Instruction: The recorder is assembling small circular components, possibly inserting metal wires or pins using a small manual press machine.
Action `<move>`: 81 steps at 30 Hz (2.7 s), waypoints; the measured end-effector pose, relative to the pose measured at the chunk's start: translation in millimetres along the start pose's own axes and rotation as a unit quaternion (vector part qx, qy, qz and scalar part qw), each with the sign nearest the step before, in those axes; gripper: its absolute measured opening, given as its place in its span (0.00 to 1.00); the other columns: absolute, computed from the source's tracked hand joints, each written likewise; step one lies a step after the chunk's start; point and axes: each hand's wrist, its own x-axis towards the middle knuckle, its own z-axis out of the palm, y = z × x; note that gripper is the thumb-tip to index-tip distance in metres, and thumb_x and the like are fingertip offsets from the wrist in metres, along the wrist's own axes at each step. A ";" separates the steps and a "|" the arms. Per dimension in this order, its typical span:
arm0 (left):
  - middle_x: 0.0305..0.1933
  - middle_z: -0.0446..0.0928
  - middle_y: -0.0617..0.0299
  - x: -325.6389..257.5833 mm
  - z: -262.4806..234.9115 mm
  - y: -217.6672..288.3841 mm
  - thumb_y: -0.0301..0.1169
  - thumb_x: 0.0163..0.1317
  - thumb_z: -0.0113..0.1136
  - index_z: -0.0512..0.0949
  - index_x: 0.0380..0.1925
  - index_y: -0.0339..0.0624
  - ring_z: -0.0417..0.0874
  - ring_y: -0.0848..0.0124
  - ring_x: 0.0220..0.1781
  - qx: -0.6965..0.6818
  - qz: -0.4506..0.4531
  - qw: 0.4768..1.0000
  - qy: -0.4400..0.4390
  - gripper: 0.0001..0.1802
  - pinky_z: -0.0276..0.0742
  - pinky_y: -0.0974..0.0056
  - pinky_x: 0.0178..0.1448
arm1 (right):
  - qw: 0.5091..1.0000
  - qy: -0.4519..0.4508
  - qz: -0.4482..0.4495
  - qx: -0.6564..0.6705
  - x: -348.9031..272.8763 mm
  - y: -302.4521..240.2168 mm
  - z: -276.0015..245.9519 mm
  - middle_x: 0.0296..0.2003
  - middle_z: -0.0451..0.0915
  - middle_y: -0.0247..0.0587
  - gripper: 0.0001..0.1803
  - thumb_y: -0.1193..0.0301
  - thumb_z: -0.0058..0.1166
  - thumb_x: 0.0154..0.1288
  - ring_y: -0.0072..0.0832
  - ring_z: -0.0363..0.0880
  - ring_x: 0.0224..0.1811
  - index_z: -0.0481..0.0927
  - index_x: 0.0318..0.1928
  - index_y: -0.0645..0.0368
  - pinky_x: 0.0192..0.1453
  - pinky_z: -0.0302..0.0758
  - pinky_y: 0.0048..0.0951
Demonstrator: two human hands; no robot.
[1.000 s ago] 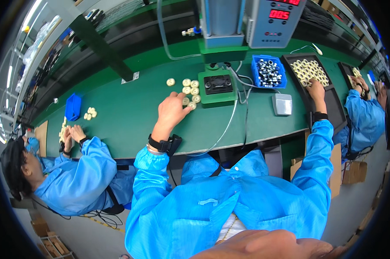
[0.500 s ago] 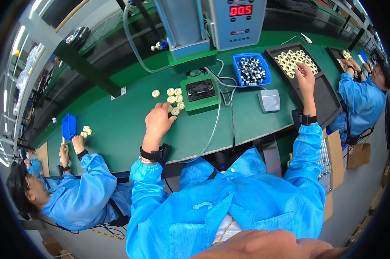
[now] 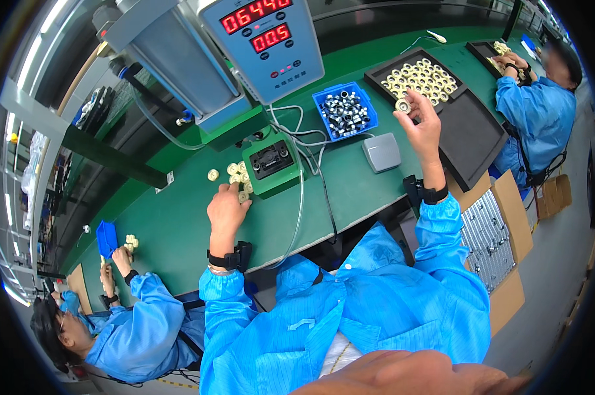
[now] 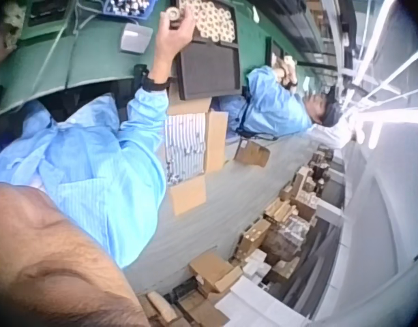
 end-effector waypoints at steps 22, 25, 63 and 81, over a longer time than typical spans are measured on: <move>0.41 0.79 0.54 -19.5 -41.7 71.4 0.39 0.51 0.66 0.76 0.46 0.45 0.82 0.56 0.39 -0.062 0.089 0.994 0.028 0.22 0.78 0.57 0.37 | 0.940 -0.030 0.169 0.294 -32.0 62.8 1.6 0.49 0.76 0.40 0.23 0.86 0.53 0.59 0.24 0.76 0.50 0.70 0.57 0.68 0.54 0.74 0.23; 0.37 0.80 0.57 -13.8 -38.0 97.6 0.40 0.54 0.64 0.77 0.43 0.46 0.82 0.57 0.37 -0.222 0.275 0.935 -0.038 0.18 0.77 0.57 0.36 | 0.941 -0.034 0.176 0.288 -33.0 65.3 2.1 0.50 0.76 0.40 0.23 0.86 0.53 0.59 0.24 0.76 0.50 0.70 0.57 0.68 0.55 0.74 0.23; 0.30 0.78 0.59 3.8 25.8 143.2 0.33 0.58 0.59 0.80 0.38 0.45 0.80 0.62 0.30 -0.387 0.384 0.811 -0.214 0.09 0.74 0.61 0.32 | 0.912 -0.025 0.230 0.338 -26.5 67.2 -5.7 0.50 0.77 0.46 0.23 0.82 0.55 0.58 0.27 0.80 0.45 0.70 0.56 0.66 0.47 0.78 0.26; 0.27 0.77 0.58 4.2 32.9 139.5 0.30 0.58 0.59 0.79 0.31 0.41 0.78 0.62 0.27 -0.397 0.402 0.801 -0.195 0.05 0.72 0.62 0.31 | 0.915 -0.033 0.235 0.326 -24.9 66.6 -5.0 0.50 0.77 0.47 0.22 0.83 0.53 0.59 0.27 0.80 0.41 0.69 0.56 0.67 0.43 0.78 0.26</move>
